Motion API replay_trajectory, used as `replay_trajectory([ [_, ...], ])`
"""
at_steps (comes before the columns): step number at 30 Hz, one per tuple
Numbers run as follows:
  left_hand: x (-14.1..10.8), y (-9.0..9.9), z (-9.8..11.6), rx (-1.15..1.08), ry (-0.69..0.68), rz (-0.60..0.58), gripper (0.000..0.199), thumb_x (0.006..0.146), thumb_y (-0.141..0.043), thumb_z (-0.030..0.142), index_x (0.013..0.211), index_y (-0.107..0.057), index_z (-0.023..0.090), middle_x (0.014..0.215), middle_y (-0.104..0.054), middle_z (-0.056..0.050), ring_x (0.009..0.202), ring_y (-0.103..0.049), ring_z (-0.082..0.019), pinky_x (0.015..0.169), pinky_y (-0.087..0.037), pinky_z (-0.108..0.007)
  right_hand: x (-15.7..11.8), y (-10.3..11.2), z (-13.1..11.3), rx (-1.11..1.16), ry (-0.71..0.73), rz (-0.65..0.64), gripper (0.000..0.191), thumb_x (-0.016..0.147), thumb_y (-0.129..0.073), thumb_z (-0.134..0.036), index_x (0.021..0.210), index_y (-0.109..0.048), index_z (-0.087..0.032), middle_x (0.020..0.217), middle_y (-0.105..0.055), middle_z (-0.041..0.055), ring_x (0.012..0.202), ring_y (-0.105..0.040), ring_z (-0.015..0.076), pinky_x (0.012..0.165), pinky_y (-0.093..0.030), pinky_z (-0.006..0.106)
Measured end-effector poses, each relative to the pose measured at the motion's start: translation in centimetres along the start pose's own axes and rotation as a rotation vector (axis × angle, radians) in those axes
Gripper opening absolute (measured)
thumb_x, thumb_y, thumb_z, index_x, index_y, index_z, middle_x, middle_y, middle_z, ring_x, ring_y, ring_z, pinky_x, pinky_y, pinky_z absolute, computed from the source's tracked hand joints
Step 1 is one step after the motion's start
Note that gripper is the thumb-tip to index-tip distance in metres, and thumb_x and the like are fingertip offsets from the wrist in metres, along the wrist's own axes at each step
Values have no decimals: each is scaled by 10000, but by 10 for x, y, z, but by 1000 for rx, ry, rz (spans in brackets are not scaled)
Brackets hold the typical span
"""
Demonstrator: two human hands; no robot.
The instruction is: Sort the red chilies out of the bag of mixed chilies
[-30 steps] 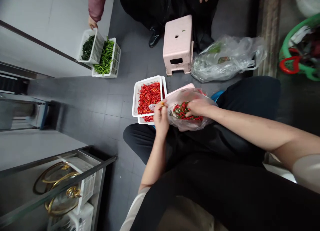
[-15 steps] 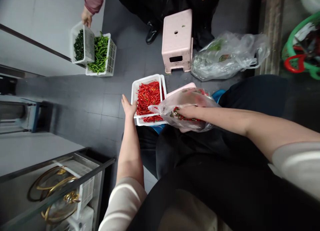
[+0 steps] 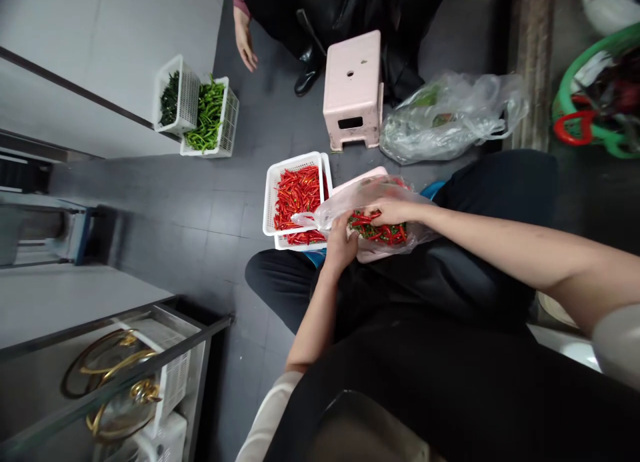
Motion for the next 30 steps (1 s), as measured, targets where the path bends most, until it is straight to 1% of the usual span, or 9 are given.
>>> replay_trajectory([
  [3,-1,-5,13,181,-97,-62,532,736,-624,182,1249,-478,179,1351,-395,-149,1275,-343,-296,1048,-309,-453,-22,4,-11,260,-30,-45,260,702,-656,-390,816,-646,-157,747,-598,11,692,-537,156,624,-400,251],
  [6,-1,-7,20,237,-100,-92,332,778,-610,253,1106,-570,217,1274,-471,-128,1240,-377,-299,1031,-301,-469,-39,-4,-15,527,-156,-65,337,648,-731,-413,848,-656,-152,663,-570,2,548,-490,111,470,-343,210],
  [9,-4,-8,9,167,-2,-108,169,846,-516,270,991,-589,221,1020,-600,-104,1045,-525,-257,949,-369,-421,-48,-8,-13,744,-260,-14,407,642,-756,-405,950,-654,-159,626,-555,3,448,-418,78,374,-251,191],
  [12,-9,-13,-13,-16,177,-117,162,875,-472,326,901,-580,209,752,-607,-49,761,-569,-198,815,-425,-353,-52,-3,-12,863,-264,94,460,681,-736,-339,1089,-604,-173,615,-533,-10,412,-355,56,356,-202,181],
  [15,-14,-23,-21,-256,270,-154,226,880,-459,386,861,-565,187,628,-571,-7,623,-523,-150,729,-429,-301,-54,-1,-16,837,-224,187,454,698,-721,-357,1080,-593,-148,575,-483,-31,403,-299,43,368,-162,184],
  [18,-16,-33,-16,-470,284,-225,292,884,-433,435,962,-543,176,576,-551,14,562,-501,-133,673,-427,-284,-52,-3,-24,721,-164,266,420,715,-679,-476,957,-612,-138,569,-474,-35,410,-283,40,389,-152,193],
  [23,-17,-35,-13,-550,283,-281,340,850,-467,506,915,-527,178,520,-498,33,504,-483,-121,593,-403,-266,-43,4,-37,520,-24,426,423,713,-634,-556,732,-587,-136,660,-566,15,553,-450,97,468,-288,204],
  [26,-20,-33,-12,-543,300,-335,371,819,-498,546,876,-530,181,515,-479,35,484,-459,-110,561,-384,-256,-39,3,-41,495,-16,389,438,715,-622,-576,697,-573,-140,615,-554,12,533,-447,105,469,-299,215],
  [30,-25,-33,-2,-712,337,-402,404,795,-515,574,854,-530,175,511,-476,29,484,-477,-116,550,-384,-258,-38,-6,-47,585,-35,228,433,716,-638,-568,681,-534,-150,587,-546,8,449,-388,77,408,-239,209],
])
Point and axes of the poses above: each hand's wrist, its own x-axis towards the middle knuckle, its own y-axis out of the back of the hand, z = x × y, the point moved 8 cm from there along x, towards the middle knuckle
